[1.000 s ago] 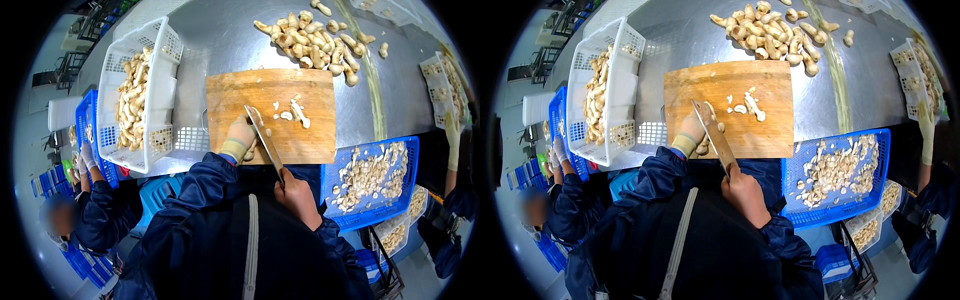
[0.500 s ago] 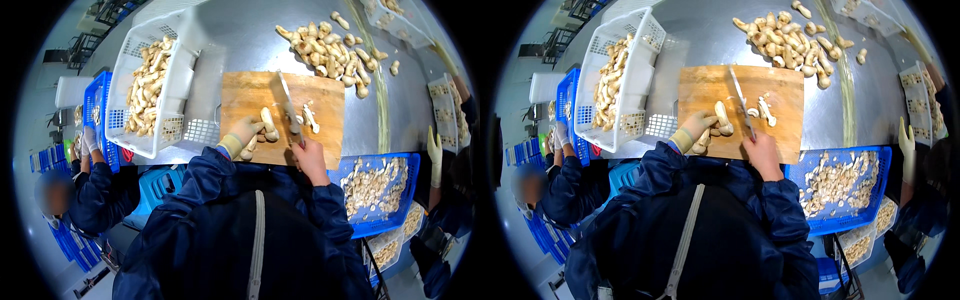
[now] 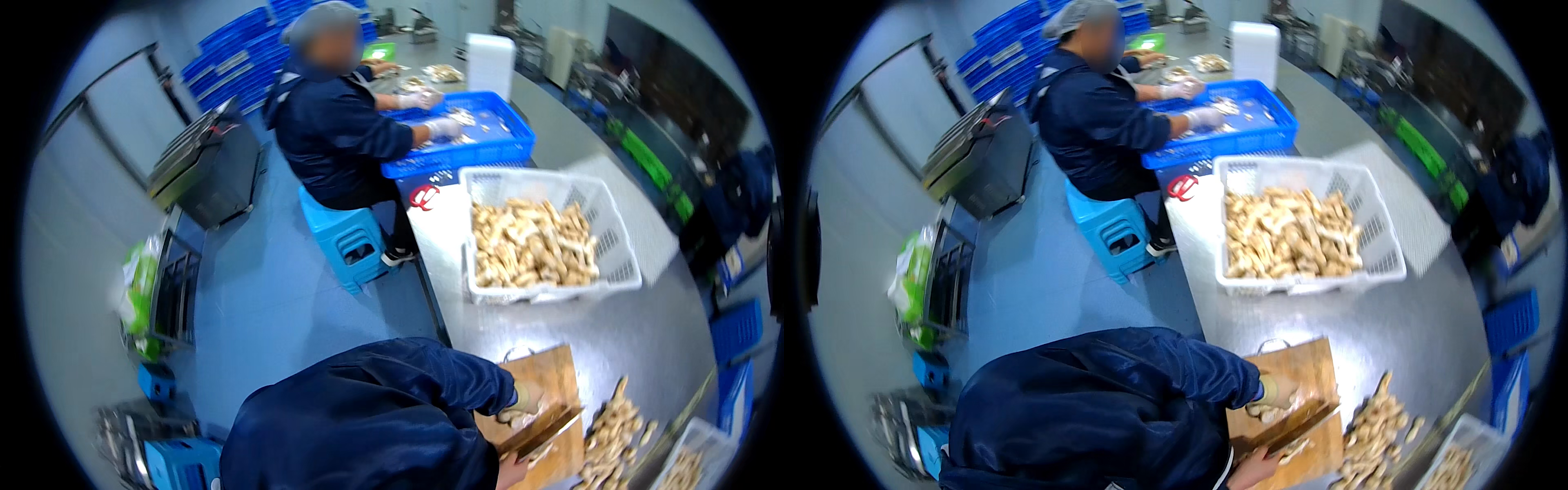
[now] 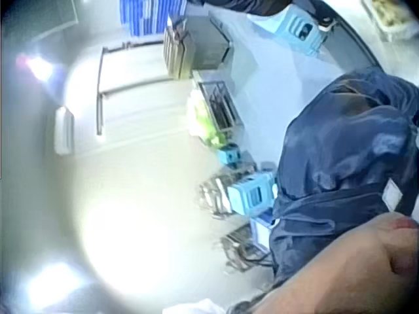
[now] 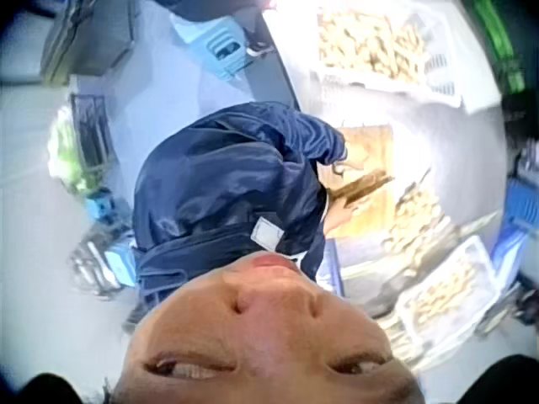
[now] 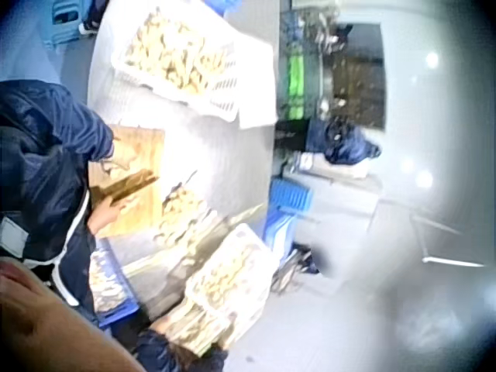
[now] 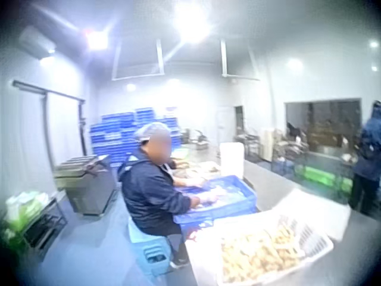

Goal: The person uses a large knife to chop mushrooms into slices on a wooden cutting board, moving the sliced pieces into a blue tray and gathering more mushrooms from a pile on the table.

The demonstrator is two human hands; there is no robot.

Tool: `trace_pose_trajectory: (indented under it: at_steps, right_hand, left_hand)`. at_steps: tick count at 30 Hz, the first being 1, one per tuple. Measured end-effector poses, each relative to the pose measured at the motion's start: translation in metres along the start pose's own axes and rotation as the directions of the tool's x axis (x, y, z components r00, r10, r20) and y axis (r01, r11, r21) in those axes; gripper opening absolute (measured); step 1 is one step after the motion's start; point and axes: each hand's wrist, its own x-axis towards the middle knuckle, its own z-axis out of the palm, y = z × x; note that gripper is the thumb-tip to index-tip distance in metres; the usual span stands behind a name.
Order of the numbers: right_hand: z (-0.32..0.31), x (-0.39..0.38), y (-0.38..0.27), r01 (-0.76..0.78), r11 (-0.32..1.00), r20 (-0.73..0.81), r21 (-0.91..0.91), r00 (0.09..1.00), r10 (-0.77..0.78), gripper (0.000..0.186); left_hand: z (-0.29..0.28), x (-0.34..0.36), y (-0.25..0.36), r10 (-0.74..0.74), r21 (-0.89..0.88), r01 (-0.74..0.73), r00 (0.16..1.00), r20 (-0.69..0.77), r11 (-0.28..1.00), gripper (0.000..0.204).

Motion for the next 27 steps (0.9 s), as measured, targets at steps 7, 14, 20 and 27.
trace_pose_trajectory:
  at_steps: [7,14,20,27]
  right_hand:
    - [-0.023,0.018,0.0,0.035,0.899,0.083,-0.437,0.997,0.001,0.045]
    - [0.0,0.002,-0.008,0.162,0.971,0.08,-0.178,0.986,-0.15,0.023]
    - [-0.006,0.011,0.016,0.174,0.949,0.02,-0.262,0.984,-0.175,0.022]
    - [-0.02,-0.016,-0.054,-0.252,0.823,0.18,0.51,0.966,0.185,0.025]
  left_hand:
    - [-0.078,-0.068,0.029,0.115,-0.409,-0.096,0.993,0.021,0.908,0.028]
    - [-0.175,-0.066,-0.039,0.131,-0.414,-0.368,0.857,-0.498,0.833,0.037]
    - [-0.299,-0.071,0.016,0.01,-0.32,-0.337,0.703,-0.711,0.885,0.057]
    - [-0.212,-0.027,0.027,0.461,-0.402,-0.717,0.683,-0.566,0.569,0.064]
